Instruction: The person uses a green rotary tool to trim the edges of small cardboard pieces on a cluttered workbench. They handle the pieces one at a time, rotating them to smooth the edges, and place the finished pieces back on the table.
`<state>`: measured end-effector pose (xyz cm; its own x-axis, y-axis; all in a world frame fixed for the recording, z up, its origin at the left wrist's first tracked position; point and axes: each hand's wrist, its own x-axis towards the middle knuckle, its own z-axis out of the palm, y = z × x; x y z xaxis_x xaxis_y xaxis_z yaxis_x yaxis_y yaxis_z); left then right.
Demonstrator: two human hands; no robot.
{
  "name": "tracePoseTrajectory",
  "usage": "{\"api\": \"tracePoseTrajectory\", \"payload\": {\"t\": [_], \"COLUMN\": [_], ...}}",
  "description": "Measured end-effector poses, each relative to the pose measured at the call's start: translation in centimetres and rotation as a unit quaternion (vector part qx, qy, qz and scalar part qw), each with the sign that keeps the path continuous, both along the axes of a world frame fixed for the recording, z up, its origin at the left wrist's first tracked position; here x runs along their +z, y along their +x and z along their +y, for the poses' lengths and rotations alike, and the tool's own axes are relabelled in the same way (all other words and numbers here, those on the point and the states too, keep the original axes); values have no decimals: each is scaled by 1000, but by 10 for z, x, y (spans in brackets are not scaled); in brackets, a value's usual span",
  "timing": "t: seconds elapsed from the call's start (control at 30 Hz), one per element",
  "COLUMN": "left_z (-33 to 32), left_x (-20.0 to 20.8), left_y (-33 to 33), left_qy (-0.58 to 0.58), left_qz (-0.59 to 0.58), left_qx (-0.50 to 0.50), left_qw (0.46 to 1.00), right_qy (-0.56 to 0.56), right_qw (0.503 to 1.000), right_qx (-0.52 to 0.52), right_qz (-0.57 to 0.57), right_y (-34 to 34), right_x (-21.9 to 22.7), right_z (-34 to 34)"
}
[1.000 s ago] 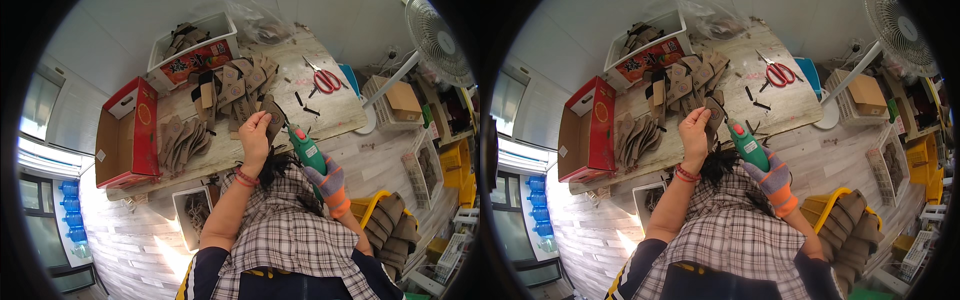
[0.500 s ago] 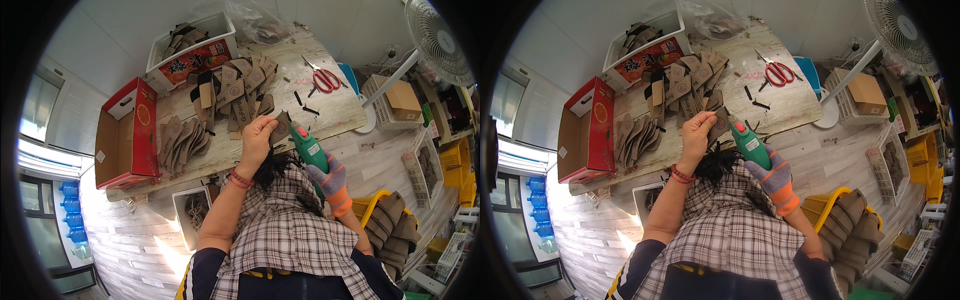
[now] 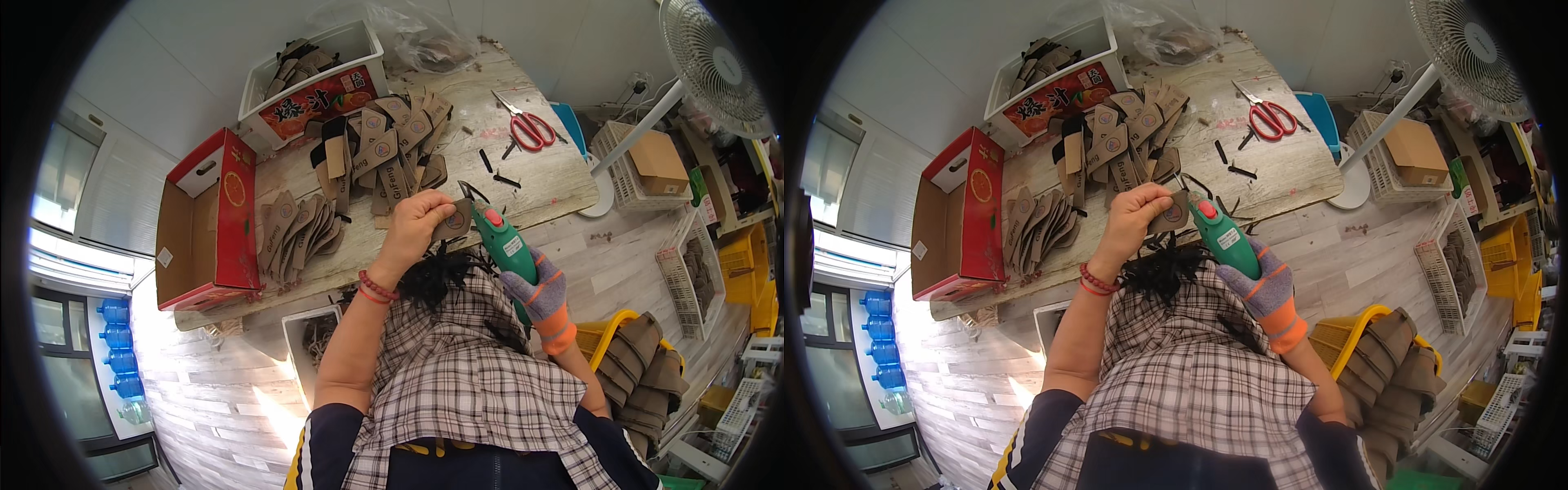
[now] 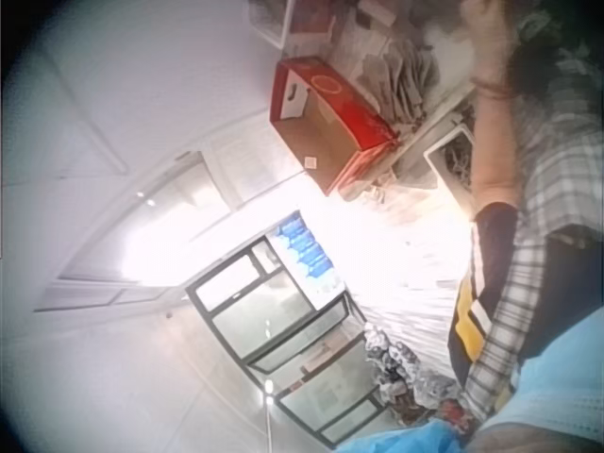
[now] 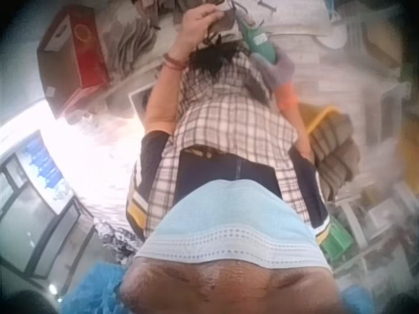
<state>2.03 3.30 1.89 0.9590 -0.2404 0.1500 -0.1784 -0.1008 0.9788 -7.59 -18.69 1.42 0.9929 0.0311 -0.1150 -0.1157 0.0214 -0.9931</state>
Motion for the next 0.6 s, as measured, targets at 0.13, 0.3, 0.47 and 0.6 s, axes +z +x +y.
{"api": "tracePoseTrajectory", "payload": {"t": [0.13,0.3,0.47,0.6], "left_z": [6,7,15,-6], "left_x": [1,12,-22,-25], "left_y": [6,10,-11,-23], "left_qy": [48,-204,-464,-506], "left_qz": [23,19,302,301], "left_qx": [37,270,262,166], "left_qw": [998,941,790,791], "right_qy": [53,-21,-22,-37], "right_qw": [998,1000,1000,999], "right_qx": [-14,-13,-20,-14], "right_qz": [18,8,3,31], "right_y": [-1,-3,-5,-9], "right_x": [2,1,-4,-3], "right_z": [1,-2,1,3]}}
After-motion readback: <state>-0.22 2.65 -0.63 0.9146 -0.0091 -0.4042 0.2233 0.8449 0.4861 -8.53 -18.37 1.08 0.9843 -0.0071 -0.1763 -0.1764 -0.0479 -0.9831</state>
